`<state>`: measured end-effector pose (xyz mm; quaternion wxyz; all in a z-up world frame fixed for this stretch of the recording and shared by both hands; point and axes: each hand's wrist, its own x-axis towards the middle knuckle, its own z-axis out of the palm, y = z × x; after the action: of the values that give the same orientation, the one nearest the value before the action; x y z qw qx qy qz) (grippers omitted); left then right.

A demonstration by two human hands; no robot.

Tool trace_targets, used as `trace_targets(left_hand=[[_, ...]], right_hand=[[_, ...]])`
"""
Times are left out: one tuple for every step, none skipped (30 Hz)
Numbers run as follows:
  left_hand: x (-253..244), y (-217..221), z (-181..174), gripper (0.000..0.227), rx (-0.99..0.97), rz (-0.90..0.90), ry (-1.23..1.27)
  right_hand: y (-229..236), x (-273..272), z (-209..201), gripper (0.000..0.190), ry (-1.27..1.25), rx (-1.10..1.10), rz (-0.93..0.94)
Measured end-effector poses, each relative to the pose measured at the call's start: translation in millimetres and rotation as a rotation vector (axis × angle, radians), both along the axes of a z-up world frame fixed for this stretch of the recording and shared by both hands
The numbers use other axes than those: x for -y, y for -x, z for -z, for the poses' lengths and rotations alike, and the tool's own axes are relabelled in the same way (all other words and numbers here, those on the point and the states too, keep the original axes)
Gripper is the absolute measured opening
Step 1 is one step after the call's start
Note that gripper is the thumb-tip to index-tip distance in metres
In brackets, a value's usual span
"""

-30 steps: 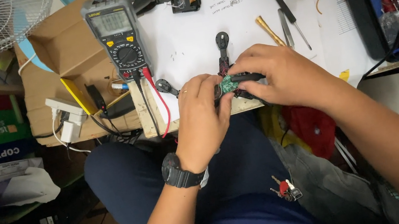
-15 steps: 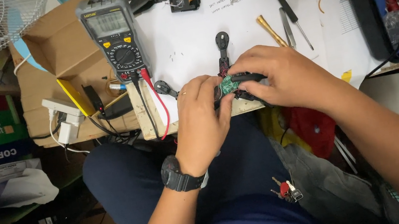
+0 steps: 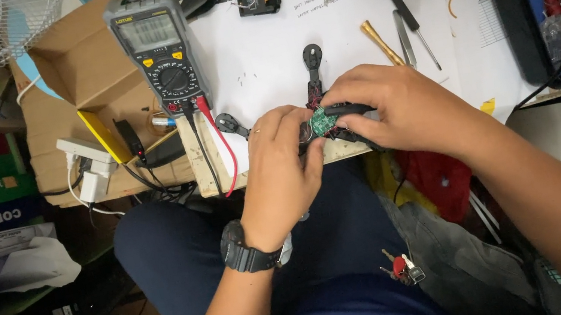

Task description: The person holds a small black drone and uses a black pen-like tool to manipulate the wires and components on the central circuit board. The person rotates the drone to access different sides of the electronics while working at a cluttered desk.

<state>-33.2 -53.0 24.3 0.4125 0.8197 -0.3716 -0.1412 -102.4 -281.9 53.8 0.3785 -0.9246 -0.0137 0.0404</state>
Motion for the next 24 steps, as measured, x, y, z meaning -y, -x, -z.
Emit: trace_targets(left_hand=[[0.1, 0.1, 1.5, 0.037, -0.003, 0.001, 0.0], [0.1, 0.3, 3.0, 0.037, 0.006, -0.001, 0.003], [-0.2, -0.4, 4.0, 0.037, 0.018, -0.003, 0.006], [0.1, -0.3, 4.0, 0.037, 0.018, -0.004, 0.006], [0.1, -0.2, 3.9, 0.037, 0.018, -0.006, 0.004], [0.0, 0.0, 3.8, 0.037, 0.017, -0.007, 0.003], [0.4, -0.5, 3.1, 0.037, 0.017, -0.007, 0.003], [0.7, -0.8, 2.4, 0.037, 0.017, -0.01, 0.0], [0.9, -0.7, 1.8, 0.036, 0.016, -0.014, -0.004], [1.2, -0.8, 2.1, 0.036, 0.016, -0.013, -0.004], [0.9, -0.9, 2.3, 0.036, 0.025, -0.009, -0.004], [0.4, -0.7, 2.5, 0.036, 0.035, -0.004, -0.003], [0.4, -0.5, 5.4, 0.036, 0.034, -0.006, -0.005], [0.2, 0.0, 8.2, 0.036, 0.051, -0.006, 0.0], [-0.3, 0.7, 11.0, 0.037, 0.069, -0.007, 0.004], [-0.8, 0.2, 13.1, 0.037, 0.069, -0.009, 0.002], [-0.7, -0.4, 15.3, 0.035, 0.091, -0.006, 0.022], [-0.5, -0.9, 17.4, 0.034, 0.114, -0.003, 0.041], [-0.8, -1.7, 19.1, 0.034, 0.115, -0.003, 0.04], [-0.9, -2.4, 20.6, 0.034, 0.11, -0.002, 0.048], [-1.1, -3.5, 22.0, 0.033, 0.107, -0.001, 0.056], [-1.0, -3.7, 23.1, 0.033, 0.109, -0.002, 0.055], [-0.5, -4.1, 24.2, 0.032, 0.109, -0.006, 0.056], [0.2, -4.5, 25.0, 0.031, 0.109, -0.009, 0.057]], right_hand=[[0.2, -0.6, -2.3, 0.034, 0.0, -0.003, 0.001], [0.4, -1.3, -4.7, 0.033, -0.007, -0.011, 0.002], [-0.5, -2.2, -7.3, 0.033, -0.014, -0.016, 0.002], [-0.3, -1.8, -6.0, 0.033, -0.014, -0.016, 0.001], [-0.1, -1.7, -4.6, 0.03, -0.033, -0.009, 0.011], [0.3, -1.6, -3.2, 0.027, -0.053, -0.002, 0.021], [-0.4, -3.1, -2.1, 0.027, -0.052, -0.002, 0.022], [-0.8, -4.6, -1.0, 0.027, -0.046, -0.005, 0.046], [-0.9, -6.3, 0.2, 0.026, -0.04, -0.008, 0.071], [-0.1, -6.4, -0.7, 0.026, -0.04, -0.009, 0.071], [0.5, -6.8, -1.6, 0.026, -0.038, -0.029, 0.076], [1.3, -7.6, -2.6, 0.027, -0.035, -0.049, 0.081], [-0.1, -6.6, -2.1, 0.027, -0.036, -0.05, 0.079], [-1.3, -5.7, -1.6, 0.026, -0.018, -0.049, 0.068], [-2.2, -5.0, -1.0, 0.025, 0.0, -0.047, 0.057], [-3.2, -5.9, -1.6, 0.025, -0.002, -0.047, 0.055], [-4.0, -6.4, -2.4, 0.024, 0.008, -0.038, 0.063], [-4.7, -6.6, -3.3, 0.023, 0.017, -0.028, 0.07], [-5.4, -6.2, -3.3, 0.023, 0.016, -0.027, 0.069], [-5.9, -5.6, -3.4, 0.021, 0.021, -0.036, 0.074], [-6.9, -5.0, -3.6, 0.02, 0.026, -0.043, 0.078], [-6.4, -4.9, -3.0, 0.02, 0.025, -0.041, 0.077], [-6.0, -4.5, -2.3, 0.02, 0.034, -0.055, 0.081], [-5.6, -3.8, -1.9, 0.02, 0.044, -0.069, 0.084]])
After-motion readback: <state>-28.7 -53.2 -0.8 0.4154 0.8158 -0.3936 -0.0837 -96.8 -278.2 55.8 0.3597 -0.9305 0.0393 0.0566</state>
